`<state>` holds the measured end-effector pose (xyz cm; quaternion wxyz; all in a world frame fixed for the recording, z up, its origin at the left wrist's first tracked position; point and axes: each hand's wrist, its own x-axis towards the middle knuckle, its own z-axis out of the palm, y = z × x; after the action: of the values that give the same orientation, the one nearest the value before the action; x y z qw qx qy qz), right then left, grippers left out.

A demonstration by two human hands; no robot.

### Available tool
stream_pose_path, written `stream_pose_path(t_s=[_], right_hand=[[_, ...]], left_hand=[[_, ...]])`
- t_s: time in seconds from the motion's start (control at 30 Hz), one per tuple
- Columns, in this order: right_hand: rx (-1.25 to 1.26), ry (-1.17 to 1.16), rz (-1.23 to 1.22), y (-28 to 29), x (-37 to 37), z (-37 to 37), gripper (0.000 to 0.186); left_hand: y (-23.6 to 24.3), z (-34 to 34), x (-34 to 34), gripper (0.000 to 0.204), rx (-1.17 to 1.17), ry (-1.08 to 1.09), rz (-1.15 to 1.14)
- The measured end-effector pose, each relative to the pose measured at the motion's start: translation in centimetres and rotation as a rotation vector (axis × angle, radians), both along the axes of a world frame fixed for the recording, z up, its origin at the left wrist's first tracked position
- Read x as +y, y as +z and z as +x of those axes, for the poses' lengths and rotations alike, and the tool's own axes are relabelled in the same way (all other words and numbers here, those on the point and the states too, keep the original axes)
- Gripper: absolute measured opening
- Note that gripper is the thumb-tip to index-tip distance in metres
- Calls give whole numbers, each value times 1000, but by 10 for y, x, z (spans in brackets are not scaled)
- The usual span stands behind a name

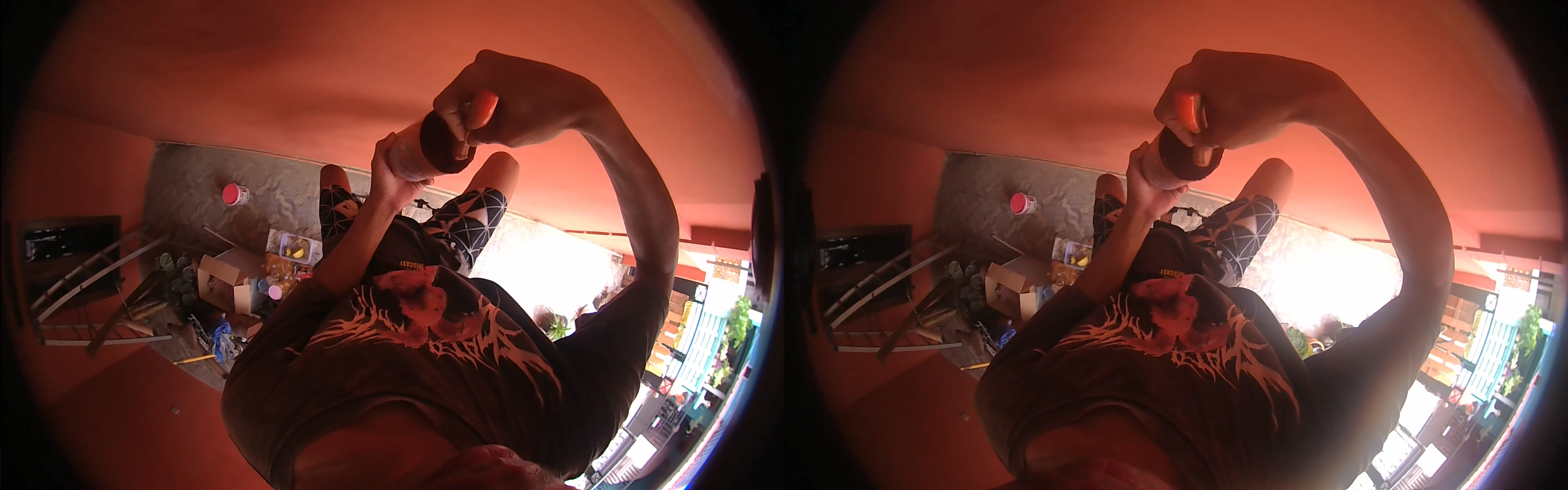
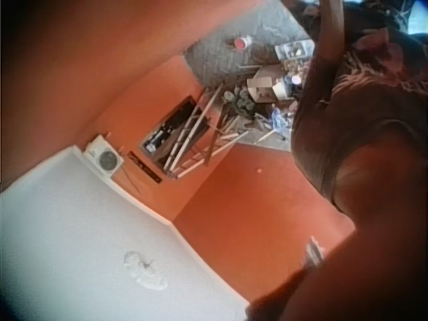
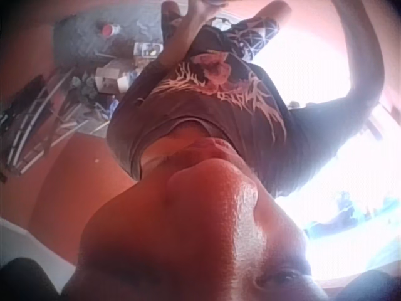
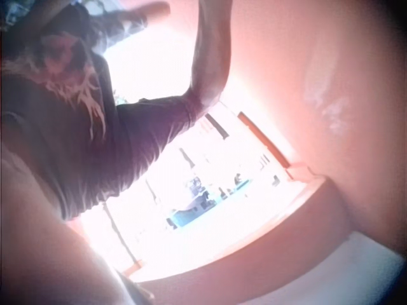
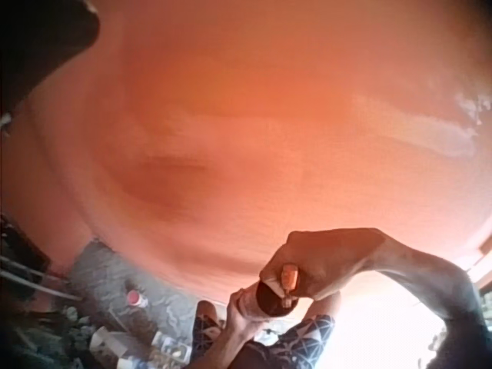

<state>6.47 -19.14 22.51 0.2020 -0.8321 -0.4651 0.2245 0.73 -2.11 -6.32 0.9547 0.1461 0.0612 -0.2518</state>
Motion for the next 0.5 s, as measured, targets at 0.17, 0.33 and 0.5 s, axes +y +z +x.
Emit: stream_pose_path(t_s=[0.17, 0.33, 0.5], right_hand=[[230, -352, 301, -19, -3, -7, 17], [-146, -393, 455, -53, -6, -26, 8], [-348, -320, 403, -56, -8, -43, 32]], left_hand=[[15, 1, 1, 58, 30, 33, 49], [15, 4, 2, 55, 40, 65, 3], [23, 5, 1, 54, -33, 47, 41]])
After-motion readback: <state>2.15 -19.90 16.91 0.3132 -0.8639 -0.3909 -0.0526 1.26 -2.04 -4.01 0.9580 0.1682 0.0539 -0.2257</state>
